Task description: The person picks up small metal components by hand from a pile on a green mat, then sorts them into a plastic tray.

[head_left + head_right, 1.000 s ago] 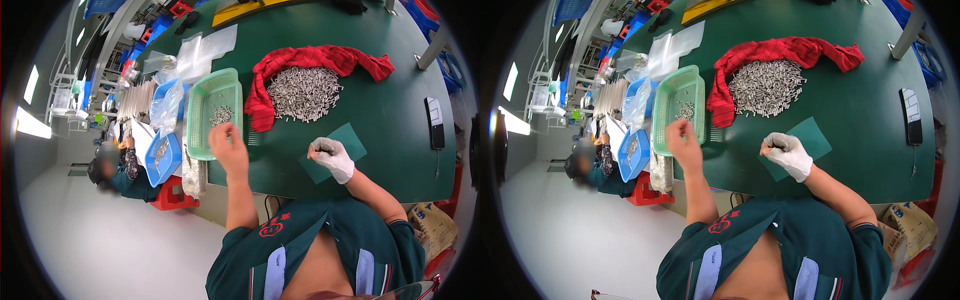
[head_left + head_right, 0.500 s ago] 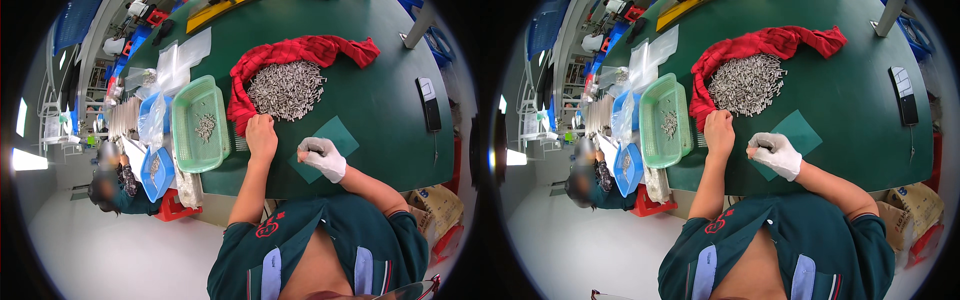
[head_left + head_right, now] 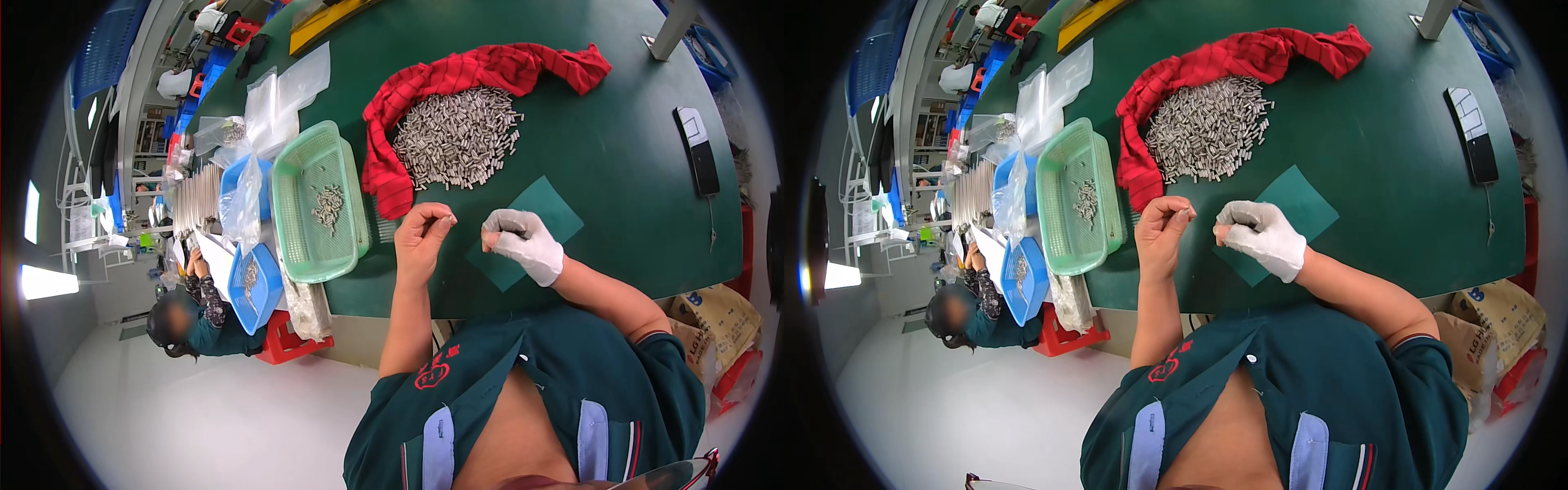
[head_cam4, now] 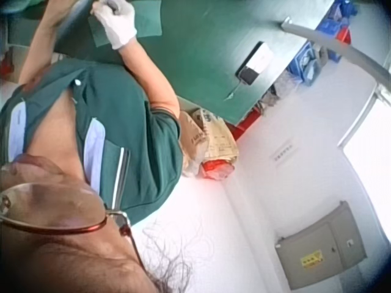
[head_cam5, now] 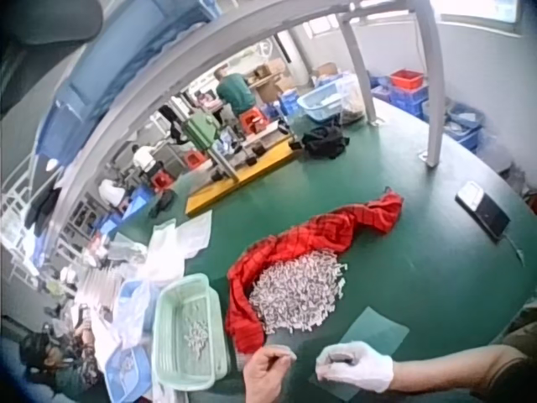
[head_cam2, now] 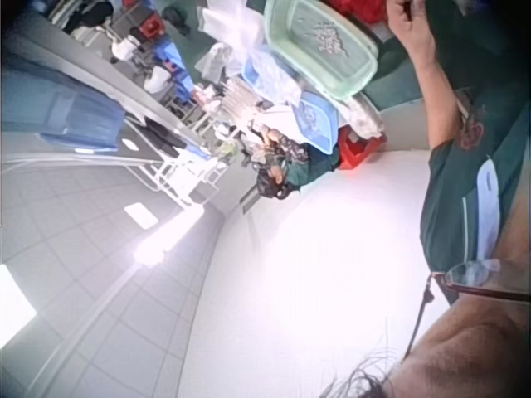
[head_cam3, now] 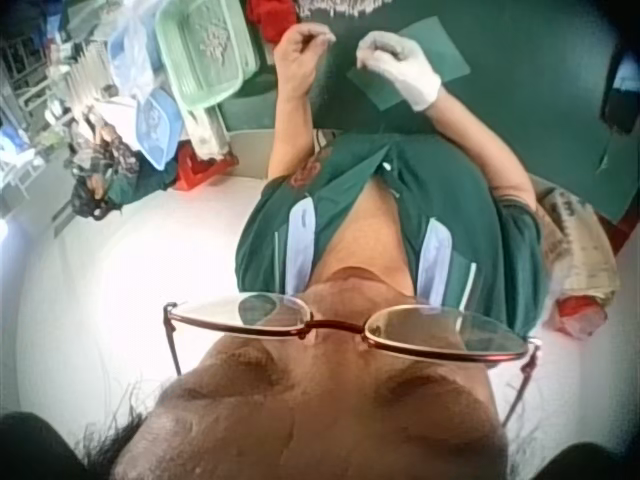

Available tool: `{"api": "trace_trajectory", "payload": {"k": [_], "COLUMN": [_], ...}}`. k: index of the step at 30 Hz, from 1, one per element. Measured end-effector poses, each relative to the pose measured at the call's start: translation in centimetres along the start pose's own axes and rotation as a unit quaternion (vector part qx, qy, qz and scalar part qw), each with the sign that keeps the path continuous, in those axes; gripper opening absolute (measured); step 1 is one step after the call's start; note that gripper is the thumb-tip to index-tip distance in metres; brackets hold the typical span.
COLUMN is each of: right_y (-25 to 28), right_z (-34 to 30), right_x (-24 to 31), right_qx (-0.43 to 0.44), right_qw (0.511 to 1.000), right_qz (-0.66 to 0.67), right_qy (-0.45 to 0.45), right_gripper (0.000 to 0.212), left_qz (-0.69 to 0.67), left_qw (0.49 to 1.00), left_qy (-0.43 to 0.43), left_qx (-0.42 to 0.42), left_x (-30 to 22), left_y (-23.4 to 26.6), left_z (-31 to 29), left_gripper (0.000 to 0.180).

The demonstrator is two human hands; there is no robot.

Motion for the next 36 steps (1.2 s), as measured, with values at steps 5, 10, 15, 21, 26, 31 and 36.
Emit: {"api": "trace_trajectory", "payload": {"k": [5,10,15,21,26,31,36], "right_y": [0.0,0.0,1.1,1.2,1.4,1.5,1.4], "right_z": [-0.1,-0.2,0.7,1.5,1.8,2.1,2.3], "right_x": [0.2,0.1,-1.0,0.2,0.0,-0.6,-0.7], "right_qx": [0.004,-0.025,-0.073,-0.003,-0.001,-0.023,-0.030], "right_qw": [1.000,1.000,0.994,0.956,0.952,0.961,0.958], "right_qz": [-0.008,0.018,0.083,0.292,0.307,0.276,0.286], "right_qy": [-0.028,0.001,-0.003,0.041,0.007,-0.011,-0.016], "right_gripper": [0.014,0.016,0.028,0.058,0.060,0.061,0.060], "left_qz": [-0.008,0.014,0.267,0.451,0.473,0.475,0.470], "left_qw": [1.000,1.000,0.964,0.873,0.855,0.854,0.858], "left_qy": [0.014,0.025,-0.015,-0.188,-0.206,-0.207,-0.199], "left_qx": [-0.006,-0.008,-0.005,-0.014,-0.054,-0.050,-0.051], "left_x": [-0.4,-0.1,0.0,1.7,1.5,1.6,1.6], "left_y": [-0.5,-0.7,-2.4,-4.7,-5.2,-5.2,-5.2], "left_z": [-0.7,-1.3,-2.5,-4.3,-4.6,-4.6,-4.6], "left_gripper": [0.009,0.011,0.008,0.015,0.010,0.011,0.011]}}
Point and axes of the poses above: each hand's wrist, its own z-axis towards the middle knuckle, its own y-axis out of the back of the hand, x = y × z, the point moved 3 cm from there along z, towards the middle knuckle, and after that the axes turned 10 degrees about -x, right-handed, at the moved point
